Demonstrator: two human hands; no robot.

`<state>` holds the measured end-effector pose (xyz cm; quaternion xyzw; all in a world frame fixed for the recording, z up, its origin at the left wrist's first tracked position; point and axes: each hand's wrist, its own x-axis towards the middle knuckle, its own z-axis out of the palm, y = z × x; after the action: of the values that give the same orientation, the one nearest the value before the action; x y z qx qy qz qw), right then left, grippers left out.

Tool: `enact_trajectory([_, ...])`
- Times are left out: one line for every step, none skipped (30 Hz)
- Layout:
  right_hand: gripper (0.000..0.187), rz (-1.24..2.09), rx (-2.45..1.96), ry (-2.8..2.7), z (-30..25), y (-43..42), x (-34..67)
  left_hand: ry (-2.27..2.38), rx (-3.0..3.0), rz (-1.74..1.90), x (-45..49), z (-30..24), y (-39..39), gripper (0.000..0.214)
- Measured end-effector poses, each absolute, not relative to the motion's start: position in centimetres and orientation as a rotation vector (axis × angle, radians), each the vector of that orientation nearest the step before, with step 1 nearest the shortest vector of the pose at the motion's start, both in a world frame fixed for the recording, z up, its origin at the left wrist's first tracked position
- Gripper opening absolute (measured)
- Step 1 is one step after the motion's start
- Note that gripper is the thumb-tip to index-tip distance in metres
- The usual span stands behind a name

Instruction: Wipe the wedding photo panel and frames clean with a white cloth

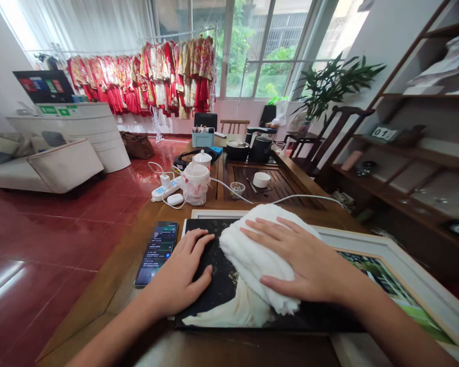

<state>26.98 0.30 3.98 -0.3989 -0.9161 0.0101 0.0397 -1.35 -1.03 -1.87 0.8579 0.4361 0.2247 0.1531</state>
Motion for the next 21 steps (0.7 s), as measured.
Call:
enact_trajectory([0.080,0.027,-1.227,-2.805,4.0,0.2,26.9,1.250,2.461,0.649,-1.4,-1.9,-1.0,0.054])
enact_trajectory([0.083,0.032,-1.225,-2.805,4.0,0.0,26.7,1.249,2.461,0.653,-1.4,-1.9,-1.0,0.054])
enact_trajectory([0.086,0.049,-1.209,-2.809,4.1,-0.2,26.4,1.247,2.463,0.655,-1.4,-1.9,-1.0,0.054])
enact_trajectory([0.089,0.079,-1.180,-2.823,4.1,-0.5,26.1,1.245,2.465,0.656,-1.4,-1.9,-1.0,0.054])
enact_trajectory([0.091,0.118,-1.139,-2.846,4.2,-0.7,25.8,1.242,2.467,0.655,-1.4,-1.9,-0.9,0.054])
enact_trajectory([0.092,0.163,-1.091,-2.876,4.3,-0.9,25.4,1.237,2.469,0.652,-1.4,-2.0,-0.9,0.055])
enact_trajectory([0.092,0.207,-1.045,-2.907,4.4,-1.1,25.1,1.231,2.472,0.647,-1.4,-2.0,-0.9,0.056])
enact_trajectory([0.091,0.239,-1.013,-2.932,4.4,-1.2,24.9,1.224,2.474,0.642,-1.4,-2.0,-0.9,0.057])
enact_trajectory([0.089,0.254,-1.002,-2.944,4.5,-1.2,24.8,1.221,2.474,0.638,-1.4,-2.0,-0.9,0.058])
enact_trajectory([0.087,0.249,-1.012,-2.942,4.5,-1.2,24.8,1.220,2.474,0.637,-1.4,-2.0,-0.9,0.058])
enact_trajectory([0.085,0.230,-1.036,-2.930,4.5,-1.0,24.9,1.221,2.472,0.637,-1.4,-2.0,-0.9,0.057])
enact_trajectory([0.083,0.201,-1.069,-2.912,4.4,-0.9,25.2,1.226,2.469,0.640,-1.4,-2.0,-0.9,0.056])
enact_trajectory([0.081,0.166,-1.101,-2.894,4.3,-0.6,25.5,1.230,2.467,0.643,-1.4,-2.0,-0.9,0.055])
enact_trajectory([0.080,0.130,-1.130,-2.877,4.2,-0.4,25.8,1.234,2.465,0.644,-1.4,-2.0,-0.9,0.054])
enact_trajectory([0.079,0.095,-1.157,-2.861,4.1,-0.1,26.2,1.237,2.465,0.643,-1.4,-2.0,-0.9,0.053])
enact_trajectory([0.078,0.061,-1.185,-2.845,4.0,0.1,26.5,1.237,2.465,0.640,-1.4,-2.0,-0.9,0.053])
enact_trajectory([0.077,0.030,-1.209,-2.829,3.9,0.4,26.8,1.238,2.465,0.637,-1.4,-1.9,-0.9,0.053])
enact_trajectory([0.077,0.005,-1.228,-2.815,3.8,0.5,27.0,1.239,2.464,0.635,-1.5,-1.9,-1.0,0.053])
enact_trajectory([0.076,-0.012,-1.238,-2.806,3.7,0.6,27.1,1.240,2.464,0.634,-1.5,-1.9,-1.0,0.053])
enact_trajectory([0.077,-0.020,-1.240,-2.801,3.7,0.6,27.1,1.241,2.463,0.634,-1.5,-1.9,-1.0,0.053])
enact_trajectory([0.079,-0.016,-1.231,-2.803,3.7,0.5,27.0,1.242,2.462,0.635,-1.5,-1.9,-1.1,0.053])
